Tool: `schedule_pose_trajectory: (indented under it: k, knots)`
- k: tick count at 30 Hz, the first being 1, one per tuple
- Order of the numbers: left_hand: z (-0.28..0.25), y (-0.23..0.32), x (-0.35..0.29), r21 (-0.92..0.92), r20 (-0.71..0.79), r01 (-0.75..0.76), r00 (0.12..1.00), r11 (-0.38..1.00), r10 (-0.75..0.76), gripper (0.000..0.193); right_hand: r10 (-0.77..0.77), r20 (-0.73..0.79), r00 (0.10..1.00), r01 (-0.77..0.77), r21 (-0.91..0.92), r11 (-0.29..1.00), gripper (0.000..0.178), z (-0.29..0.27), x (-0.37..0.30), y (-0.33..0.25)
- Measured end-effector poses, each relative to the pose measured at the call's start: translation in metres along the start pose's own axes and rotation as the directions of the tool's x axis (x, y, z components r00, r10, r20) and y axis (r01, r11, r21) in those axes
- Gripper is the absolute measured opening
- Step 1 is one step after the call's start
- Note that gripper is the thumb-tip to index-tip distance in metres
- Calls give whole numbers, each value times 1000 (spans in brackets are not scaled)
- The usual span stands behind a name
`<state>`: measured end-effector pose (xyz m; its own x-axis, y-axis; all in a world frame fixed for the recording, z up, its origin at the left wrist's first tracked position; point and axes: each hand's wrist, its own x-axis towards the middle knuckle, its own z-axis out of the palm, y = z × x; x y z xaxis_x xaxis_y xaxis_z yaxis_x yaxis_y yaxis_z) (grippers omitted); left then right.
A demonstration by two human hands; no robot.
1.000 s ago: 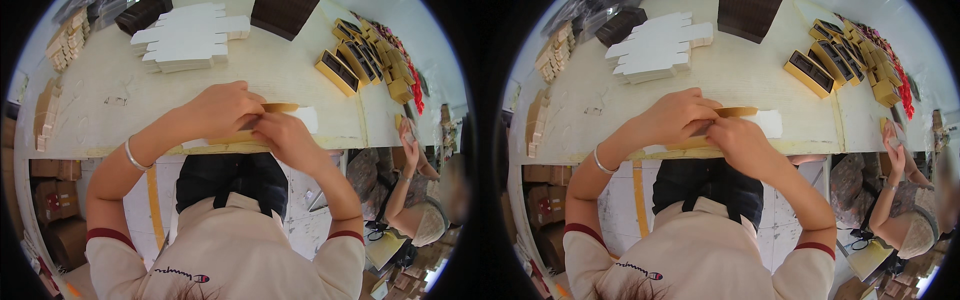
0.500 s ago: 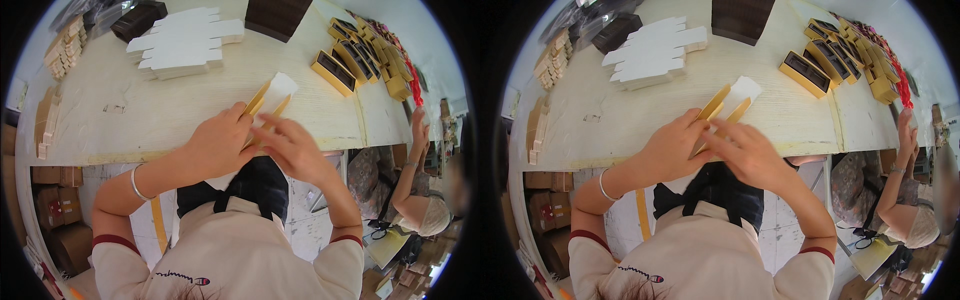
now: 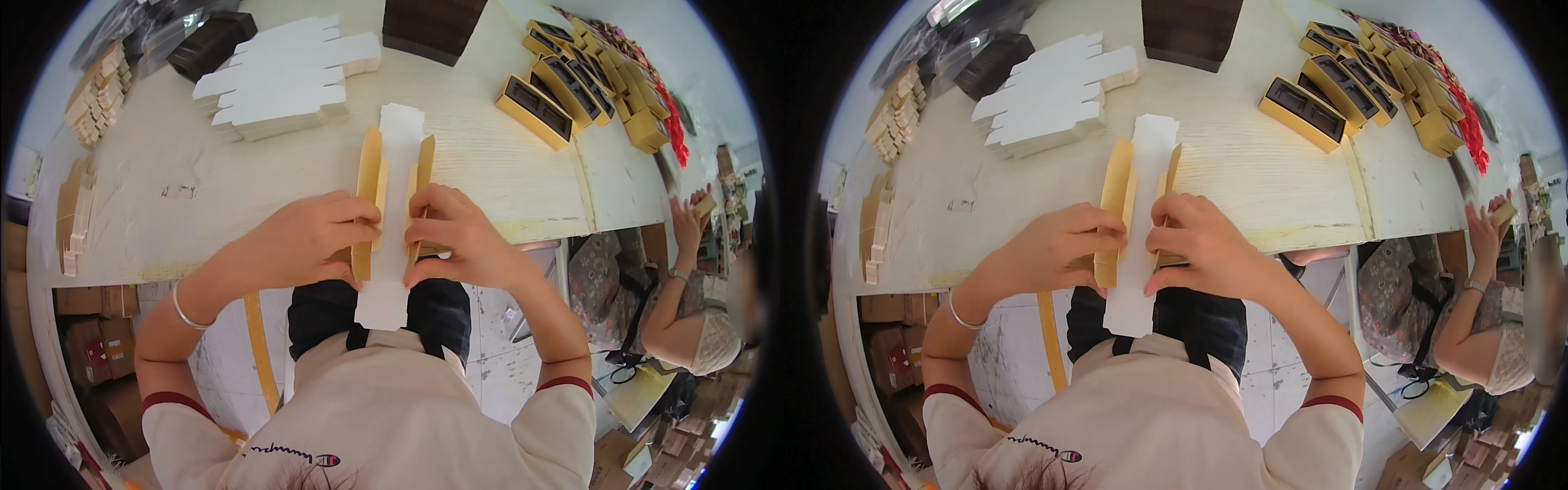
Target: The person folds flat cardboard pieces into small rectangular boxes and places a dark rectangular insert into each one. The finished boxes are stacked on the table.
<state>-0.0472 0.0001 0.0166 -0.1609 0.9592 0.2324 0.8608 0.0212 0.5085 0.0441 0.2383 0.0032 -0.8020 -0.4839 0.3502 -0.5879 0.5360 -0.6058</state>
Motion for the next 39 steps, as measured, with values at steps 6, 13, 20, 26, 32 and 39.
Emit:
schedule_pose_trajectory:
  k: [6,13,20,26,32,39]
  knots:
    - [36,22,4,-16,-316,196,929,980,-191,21,-28,-156,987,13,-95,995,21,24,-1,-10]
    - [40,28,13,-48,-351,251,902,967,-251,13,56,-218,974,-80,-104,991,15,36,-1,-18]
    - [39,36,13,-203,-325,300,877,932,-353,4,28,-148,989,-49,-143,989,44,19,-25,-33]
    - [38,36,9,-322,-242,345,870,882,-429,11,-122,-263,957,37,-308,951,41,38,-34,-23]
    - [23,27,6,-656,-92,296,881,694,-463,26,126,-365,923,-72,160,985,25,40,-11,-10]
    - [39,32,14,-714,-239,274,770,644,-592,18,253,-400,881,-207,156,966,21,43,-5,-26]
